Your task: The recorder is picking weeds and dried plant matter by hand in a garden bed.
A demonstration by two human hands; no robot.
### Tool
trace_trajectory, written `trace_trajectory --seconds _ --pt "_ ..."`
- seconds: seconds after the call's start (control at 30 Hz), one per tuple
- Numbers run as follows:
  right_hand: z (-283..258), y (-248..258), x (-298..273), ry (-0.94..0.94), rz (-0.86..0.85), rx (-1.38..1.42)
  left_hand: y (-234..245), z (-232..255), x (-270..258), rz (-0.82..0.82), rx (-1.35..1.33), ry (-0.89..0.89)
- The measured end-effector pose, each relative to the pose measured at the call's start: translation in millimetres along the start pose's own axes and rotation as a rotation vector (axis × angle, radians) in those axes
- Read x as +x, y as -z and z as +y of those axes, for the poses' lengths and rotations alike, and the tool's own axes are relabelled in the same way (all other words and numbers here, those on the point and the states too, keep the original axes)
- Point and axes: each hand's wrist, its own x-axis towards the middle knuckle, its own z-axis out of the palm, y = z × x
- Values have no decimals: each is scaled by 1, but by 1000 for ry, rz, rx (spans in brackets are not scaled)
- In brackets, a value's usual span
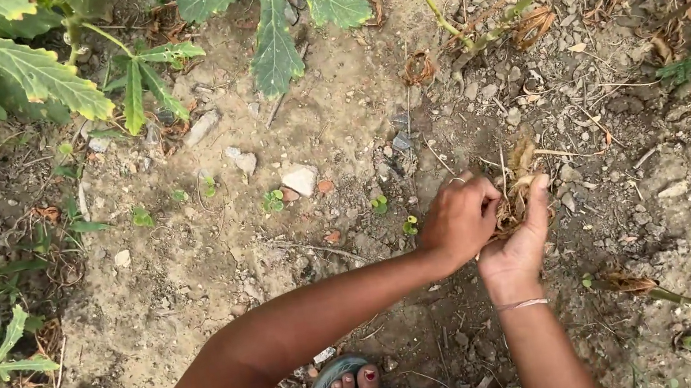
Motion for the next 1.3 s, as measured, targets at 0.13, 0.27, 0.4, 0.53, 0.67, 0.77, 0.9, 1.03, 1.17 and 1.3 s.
trace_trajectory --seconds 0.13,0.27,0.4,0.53,0.67,0.77,0.9,1.03,1.17,1.3 --pt "5 40 33 -76 6 -58 19 25 16 -341 195 -9" --pt "-6 39 43 -64 130 -80 32 2 49 -221 466 -121" --pt "-15 42 46 -125 41 -20 44 -52 81 -57 856 -173" --pt "-19 44 42 -182 17 -27 49 -78 90 -158 1061 -113" --pt "-16 42 39 -177 81 -39 50 -70 87 -166 1019 -134" --pt "-22 25 25 -150 140 -63 39 -56 87 -332 771 -169" --pt "-20 19 26 -101 197 -132 18 -20 81 -618 274 -210" --pt "-12 26 27 -36 105 -200 8 6 73 -534 102 -222" --pt "-10 27 21 -61 23 -131 -9 0 65 -489 280 -257" --pt "-9 15 16 -124 5 -99 21 20 53 -249 269 -404"
